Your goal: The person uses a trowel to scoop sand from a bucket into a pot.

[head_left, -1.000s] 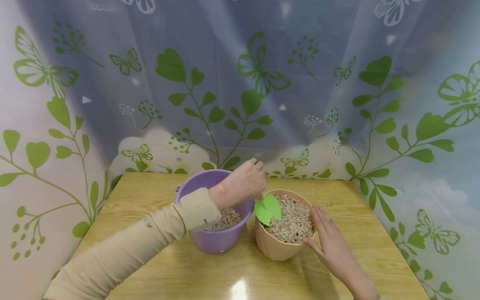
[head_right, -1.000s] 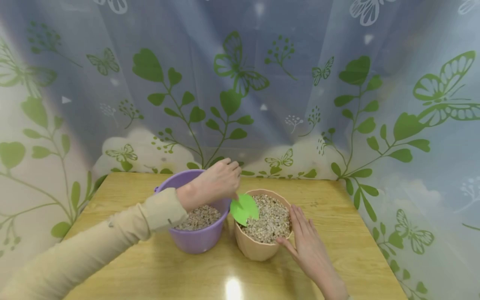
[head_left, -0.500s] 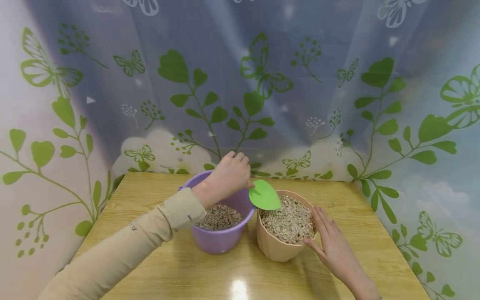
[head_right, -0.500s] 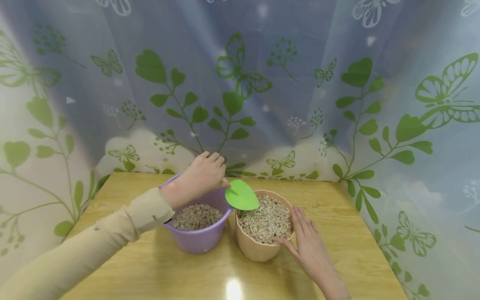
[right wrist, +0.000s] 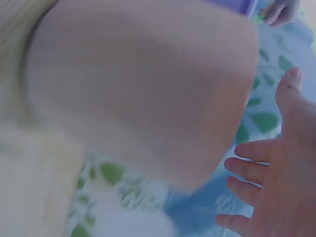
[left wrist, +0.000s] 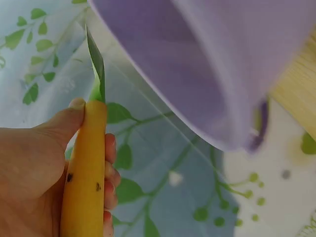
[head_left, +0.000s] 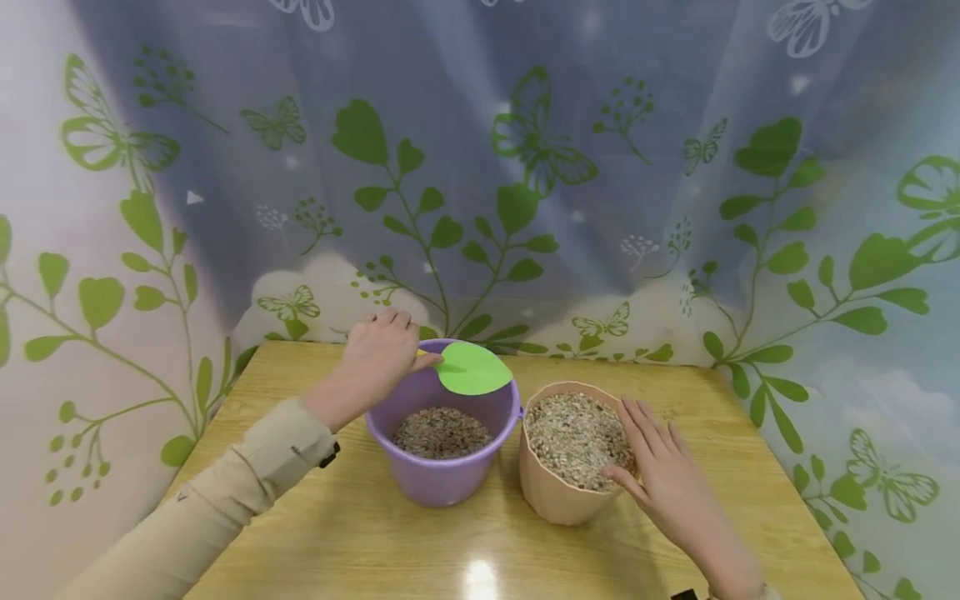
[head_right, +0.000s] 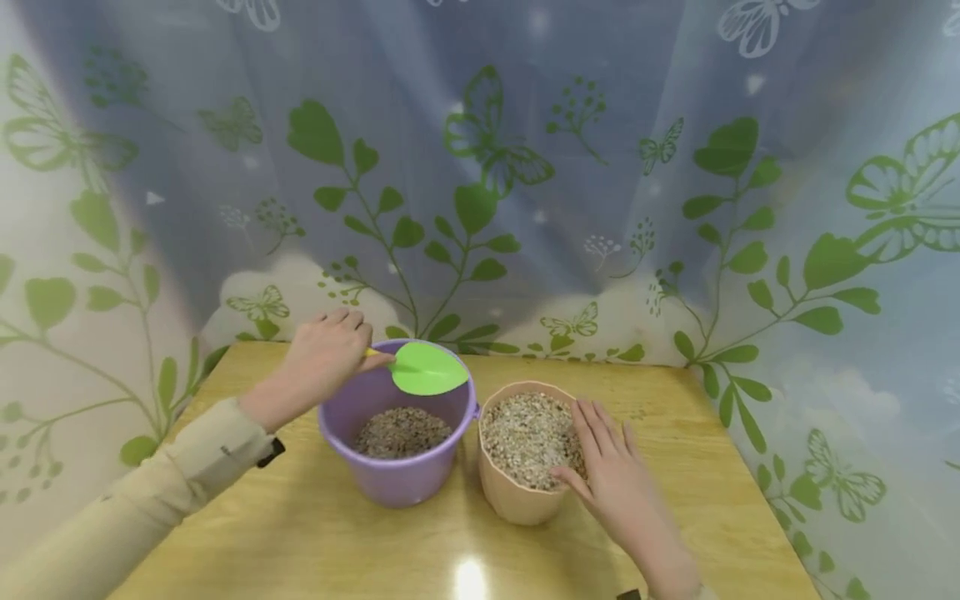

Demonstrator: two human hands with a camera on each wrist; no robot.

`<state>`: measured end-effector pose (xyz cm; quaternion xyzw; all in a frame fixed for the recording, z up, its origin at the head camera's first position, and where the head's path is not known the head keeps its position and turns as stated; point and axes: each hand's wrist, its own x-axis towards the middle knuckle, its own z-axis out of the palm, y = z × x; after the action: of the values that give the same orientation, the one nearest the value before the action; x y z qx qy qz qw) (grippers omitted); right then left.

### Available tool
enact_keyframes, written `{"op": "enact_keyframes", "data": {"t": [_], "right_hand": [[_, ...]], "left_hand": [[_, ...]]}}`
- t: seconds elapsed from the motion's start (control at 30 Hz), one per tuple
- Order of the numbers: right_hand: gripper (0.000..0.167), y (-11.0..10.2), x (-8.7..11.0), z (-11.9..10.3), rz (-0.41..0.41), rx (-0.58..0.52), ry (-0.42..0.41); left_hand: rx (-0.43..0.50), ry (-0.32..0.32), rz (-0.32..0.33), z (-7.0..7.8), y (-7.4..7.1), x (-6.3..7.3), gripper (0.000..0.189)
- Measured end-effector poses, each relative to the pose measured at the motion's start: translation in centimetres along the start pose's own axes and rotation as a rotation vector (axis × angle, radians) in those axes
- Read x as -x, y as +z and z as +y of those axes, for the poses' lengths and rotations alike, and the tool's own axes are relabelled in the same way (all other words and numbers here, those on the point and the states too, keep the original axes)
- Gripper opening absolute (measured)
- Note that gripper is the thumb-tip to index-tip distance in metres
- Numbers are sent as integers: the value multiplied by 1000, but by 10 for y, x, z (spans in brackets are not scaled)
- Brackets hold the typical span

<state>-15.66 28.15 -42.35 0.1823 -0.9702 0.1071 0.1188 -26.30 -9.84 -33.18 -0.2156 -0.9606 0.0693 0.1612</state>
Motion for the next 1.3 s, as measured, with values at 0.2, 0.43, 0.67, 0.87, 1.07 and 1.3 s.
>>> {"op": "enact_keyframes", "data": {"t": [0.2,0.43,0.67,0.87,1.07,1.3], "right_hand": [[82,10,-31,-38,87,13,-158],[92,38,-67,-78,146,-40,-288],[81,50,-76,-95,-8,-106,-216],[79,53,-76,-100,-20,-114,-190],[79,55,-75,-100,9,-108,-208],[80,56,-76,-97,15,-94,-214]], "left_hand": [[-95,-10,50,-19,10,17,58],[-430,126,114,-13,31,22,59],[-781,271,-29,6,47,17,20],[-928,395,-112,13,58,17,19],[-923,457,-75,11,61,16,27],[-672,472,-94,7,63,14,45]]}}
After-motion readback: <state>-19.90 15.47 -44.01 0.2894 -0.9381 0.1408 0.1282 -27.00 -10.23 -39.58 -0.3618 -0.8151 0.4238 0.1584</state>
